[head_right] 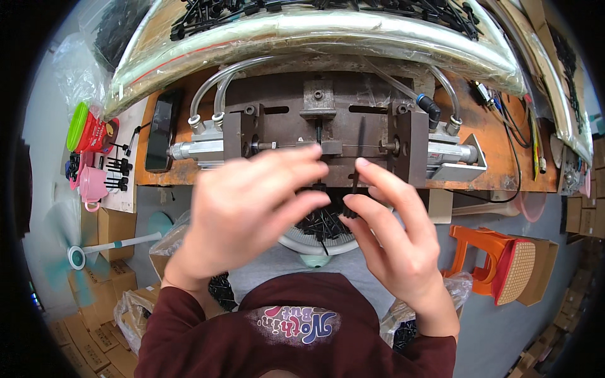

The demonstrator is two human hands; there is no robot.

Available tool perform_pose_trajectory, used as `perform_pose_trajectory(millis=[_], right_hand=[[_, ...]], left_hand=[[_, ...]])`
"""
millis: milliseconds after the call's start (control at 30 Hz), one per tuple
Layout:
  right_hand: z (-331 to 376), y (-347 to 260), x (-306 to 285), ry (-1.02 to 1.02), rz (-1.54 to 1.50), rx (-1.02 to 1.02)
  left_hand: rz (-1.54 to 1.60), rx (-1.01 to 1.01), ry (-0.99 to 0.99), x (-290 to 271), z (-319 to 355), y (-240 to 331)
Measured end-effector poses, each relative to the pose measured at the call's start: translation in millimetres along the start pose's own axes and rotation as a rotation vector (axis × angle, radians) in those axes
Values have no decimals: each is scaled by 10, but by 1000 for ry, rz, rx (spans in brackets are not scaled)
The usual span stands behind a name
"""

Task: The person is using a specialized machine to assemble or process small black electronic components.

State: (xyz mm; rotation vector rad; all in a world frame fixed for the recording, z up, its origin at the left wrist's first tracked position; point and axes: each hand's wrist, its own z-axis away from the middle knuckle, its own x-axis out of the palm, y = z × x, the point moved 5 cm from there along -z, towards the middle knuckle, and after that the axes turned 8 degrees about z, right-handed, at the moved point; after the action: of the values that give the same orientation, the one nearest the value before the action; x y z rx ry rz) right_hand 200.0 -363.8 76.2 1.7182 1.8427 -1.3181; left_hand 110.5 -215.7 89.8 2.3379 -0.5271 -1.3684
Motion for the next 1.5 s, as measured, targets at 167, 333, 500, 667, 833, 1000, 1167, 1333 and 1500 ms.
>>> perform_pose_trajectory(millis=[167,333,500,667,833,1000,1167,1333,1500], right_hand=[[-7,-11,277,-79,141,-67],[-119,-111,429,-147,318,-180],[-157,-120,416,-166,359,-200],[-188,-141,376,-240,386,-180],[-509,-97,133,-49,188,-128],[-821,5,86,103,206,-161],[-742,112,53,116,160,-111],[-891,82,162,23,233,-224],[-1005,351,332,-231,253,-186]], left_hand=[[-236,316,408,-569,-661,-186],[-439,232,321,-627,-1221,-711],[-256,-47,66,-549,-1389,-848],[30,-24,203,-667,-1181,-775],[-73,-56,269,-875,-905,-650],[229,-125,454,-904,-656,-400],[329,-2,349,-816,-135,-338],[153,17,342,-680,147,-131],[212,48,353,-514,319,-37]])
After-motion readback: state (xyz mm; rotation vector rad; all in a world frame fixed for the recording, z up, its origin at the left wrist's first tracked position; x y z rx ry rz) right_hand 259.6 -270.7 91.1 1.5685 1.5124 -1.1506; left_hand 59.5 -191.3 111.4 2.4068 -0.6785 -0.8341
